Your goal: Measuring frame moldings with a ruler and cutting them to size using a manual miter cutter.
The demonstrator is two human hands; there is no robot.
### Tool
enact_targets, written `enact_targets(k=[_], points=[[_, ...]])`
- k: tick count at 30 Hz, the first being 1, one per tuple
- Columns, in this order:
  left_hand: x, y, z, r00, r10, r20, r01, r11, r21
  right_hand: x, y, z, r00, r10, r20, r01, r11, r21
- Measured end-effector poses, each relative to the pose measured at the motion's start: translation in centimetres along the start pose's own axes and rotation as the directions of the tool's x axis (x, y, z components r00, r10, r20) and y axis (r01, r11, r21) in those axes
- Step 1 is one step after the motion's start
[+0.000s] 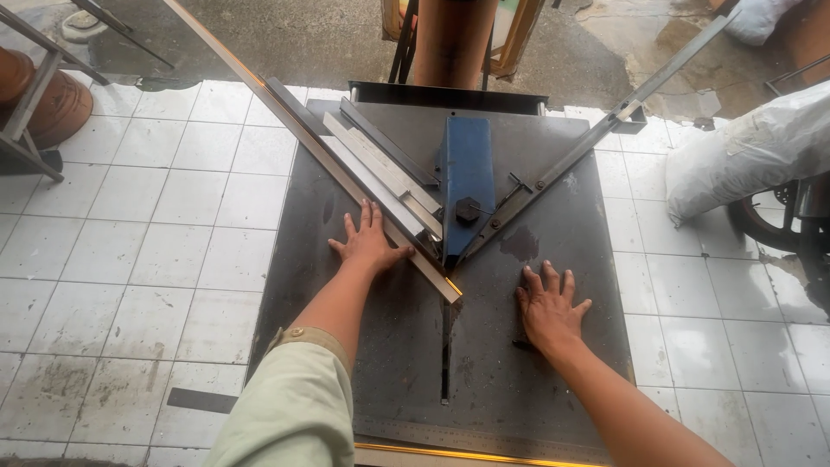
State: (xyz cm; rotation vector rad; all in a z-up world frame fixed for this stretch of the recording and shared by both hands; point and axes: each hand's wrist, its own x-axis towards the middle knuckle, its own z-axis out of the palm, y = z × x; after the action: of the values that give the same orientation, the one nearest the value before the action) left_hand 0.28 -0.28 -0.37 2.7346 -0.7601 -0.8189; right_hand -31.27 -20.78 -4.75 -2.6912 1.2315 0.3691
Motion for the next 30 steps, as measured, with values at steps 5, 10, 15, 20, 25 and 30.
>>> enact_targets(k=[5, 10, 15, 20, 25, 30], points=[[-0.4, 0.4, -0.4, 1.0, -0.014, 0.015, 0.014, 1.0, 0.019, -0.3, -0.2, -0.3, 0.999, 0.017, 0.029, -0.017, 1.0, 0.01], [0.4, 0.5, -0.6, 1.0, -0.015, 0.017, 0.014, 0.999, 0.04, 0.4, 0.0, 0.3, 0.999, 0.014, 0.029, -0.014, 1.0, 0.011], [2.4, 1.1, -1.5, 0.999, -0.017, 0.033, 0.015, 0.999, 0.052, 3.1, 0.1, 0.5, 0.999, 0.011, 0.033, -0.011, 1.0, 0.01], [6.5, 2.0, -2.8, 1.0, -0.011, 0.0, 0.011, 0.998, 0.056, 8.2, 0.2, 0.3, 1.0, 0.008, 0.02, -0.009, 1.0, 0.027], [9.3, 2.6, -3.6, 1.0, -0.008, -0.024, 0.009, 0.998, 0.062, 11.6, 0.2, -0.3, 0.999, 0.008, 0.036, -0.009, 1.0, 0.027], [8.8, 2.6, -3.7, 1.0, -0.014, -0.009, 0.015, 0.997, 0.073, 11.0, 0.2, -0.6, 0.998, 0.012, 0.063, -0.014, 1.0, 0.025]])
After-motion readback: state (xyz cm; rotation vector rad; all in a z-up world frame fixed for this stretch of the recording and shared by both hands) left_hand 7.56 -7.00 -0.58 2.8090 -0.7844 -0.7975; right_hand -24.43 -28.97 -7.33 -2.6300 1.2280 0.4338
